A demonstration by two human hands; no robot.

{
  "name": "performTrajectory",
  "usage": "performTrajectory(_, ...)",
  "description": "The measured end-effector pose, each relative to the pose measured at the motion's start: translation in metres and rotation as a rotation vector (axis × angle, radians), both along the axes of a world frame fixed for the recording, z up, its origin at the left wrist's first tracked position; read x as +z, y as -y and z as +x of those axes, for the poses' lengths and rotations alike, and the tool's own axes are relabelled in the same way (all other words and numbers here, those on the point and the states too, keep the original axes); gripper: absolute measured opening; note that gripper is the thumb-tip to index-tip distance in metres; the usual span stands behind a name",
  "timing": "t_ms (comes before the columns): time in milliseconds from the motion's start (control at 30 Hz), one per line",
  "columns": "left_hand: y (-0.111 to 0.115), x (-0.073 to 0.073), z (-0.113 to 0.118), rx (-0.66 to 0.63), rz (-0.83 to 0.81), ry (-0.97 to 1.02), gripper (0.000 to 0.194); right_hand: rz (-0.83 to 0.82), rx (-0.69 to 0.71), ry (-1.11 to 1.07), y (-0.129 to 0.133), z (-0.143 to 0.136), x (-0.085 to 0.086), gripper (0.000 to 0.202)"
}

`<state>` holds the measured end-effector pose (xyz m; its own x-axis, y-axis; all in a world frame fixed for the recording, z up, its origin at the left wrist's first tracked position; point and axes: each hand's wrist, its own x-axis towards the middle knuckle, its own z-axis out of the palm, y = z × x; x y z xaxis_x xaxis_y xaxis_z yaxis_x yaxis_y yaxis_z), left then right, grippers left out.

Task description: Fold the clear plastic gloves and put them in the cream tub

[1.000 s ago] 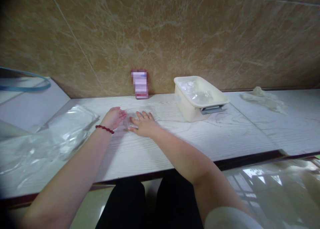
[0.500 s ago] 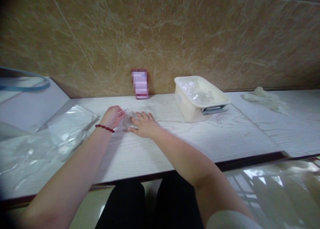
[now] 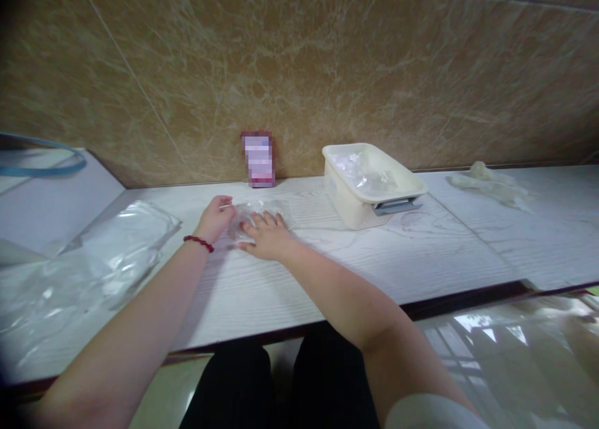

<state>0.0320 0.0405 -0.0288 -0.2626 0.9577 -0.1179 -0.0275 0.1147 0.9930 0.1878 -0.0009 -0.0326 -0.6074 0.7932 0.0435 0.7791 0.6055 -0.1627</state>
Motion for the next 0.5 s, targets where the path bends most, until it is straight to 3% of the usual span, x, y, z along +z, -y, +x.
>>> performTrajectory(100,0.001,-0.007,0.0,-0.118,0.194,-0.413,0.02,-0.014,0.0,0.014,-0.001,0.0,-0.001,0.067)
performTrajectory(167,0.006,-0.01,0.001,-0.195,0.219,-0.518,0.019,-0.02,0.001,0.021,-0.001,0.0,-0.001,0.067)
performTrajectory(333,0.019,-0.012,-0.008,-0.149,0.039,-0.644,0.02,-0.04,0.008,0.006,-0.001,0.0,0.0,0.063)
performTrajectory(433,0.023,-0.01,-0.016,-0.154,-0.041,-0.781,0.04,-0.054,-0.02,-0.047,-0.005,0.003,0.003,0.058)
performTrajectory(500,0.024,-0.007,-0.019,-0.233,-0.095,-0.978,0.056,-0.024,-0.069,-0.085,-0.009,0.008,0.003,0.055)
